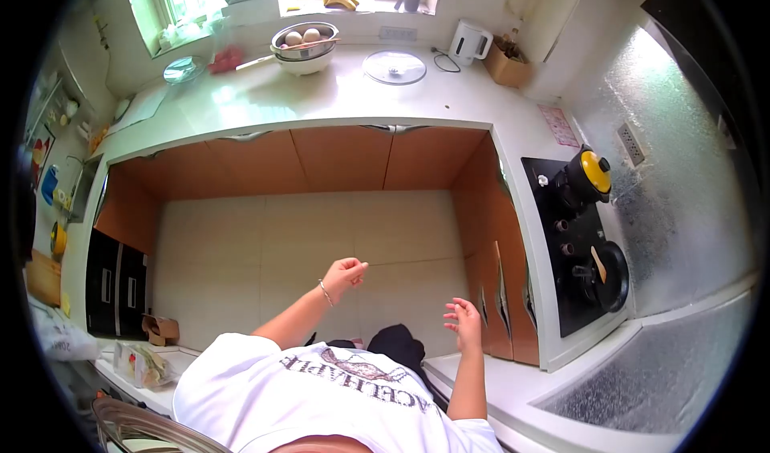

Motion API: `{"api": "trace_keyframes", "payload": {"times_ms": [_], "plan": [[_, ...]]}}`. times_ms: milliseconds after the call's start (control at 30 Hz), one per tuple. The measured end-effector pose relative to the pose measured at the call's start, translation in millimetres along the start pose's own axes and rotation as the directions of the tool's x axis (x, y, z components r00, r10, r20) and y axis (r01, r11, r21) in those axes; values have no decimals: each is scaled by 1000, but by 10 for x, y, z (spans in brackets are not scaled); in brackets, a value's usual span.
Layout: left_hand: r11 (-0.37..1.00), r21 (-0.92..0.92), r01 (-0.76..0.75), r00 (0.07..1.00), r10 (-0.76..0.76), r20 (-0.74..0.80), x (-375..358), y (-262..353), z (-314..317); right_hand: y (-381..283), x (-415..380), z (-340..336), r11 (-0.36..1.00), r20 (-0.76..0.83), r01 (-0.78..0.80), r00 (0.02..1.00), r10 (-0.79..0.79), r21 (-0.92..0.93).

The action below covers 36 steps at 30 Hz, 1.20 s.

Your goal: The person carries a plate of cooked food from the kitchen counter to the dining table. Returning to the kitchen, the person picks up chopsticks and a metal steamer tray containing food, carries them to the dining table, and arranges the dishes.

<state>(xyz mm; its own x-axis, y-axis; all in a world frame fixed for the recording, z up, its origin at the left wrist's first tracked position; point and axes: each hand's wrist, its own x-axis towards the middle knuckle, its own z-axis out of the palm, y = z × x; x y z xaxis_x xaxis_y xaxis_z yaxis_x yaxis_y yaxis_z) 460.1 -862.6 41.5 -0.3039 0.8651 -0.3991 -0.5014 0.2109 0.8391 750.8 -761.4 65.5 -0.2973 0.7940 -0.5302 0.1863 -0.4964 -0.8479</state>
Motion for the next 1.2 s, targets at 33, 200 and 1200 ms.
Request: {"api": "trace_keyframes", "payload": {"times_ms": [33, 200, 1200], "plan": [[1000, 5, 5, 1000, -5, -28, 108, 85, -63, -24, 176, -10, 1000, 3, -10, 1000, 10, -11], [997, 30, -66, 987, 70, -145, 787, 336, -444, -365, 1449, 207, 994, 117, -18, 993, 30, -105], [868, 254, -426, 821, 489, -296, 3625, 3714, -3328, -3749, 4557, 5634, -16, 672, 908, 299, -678, -420]]}}
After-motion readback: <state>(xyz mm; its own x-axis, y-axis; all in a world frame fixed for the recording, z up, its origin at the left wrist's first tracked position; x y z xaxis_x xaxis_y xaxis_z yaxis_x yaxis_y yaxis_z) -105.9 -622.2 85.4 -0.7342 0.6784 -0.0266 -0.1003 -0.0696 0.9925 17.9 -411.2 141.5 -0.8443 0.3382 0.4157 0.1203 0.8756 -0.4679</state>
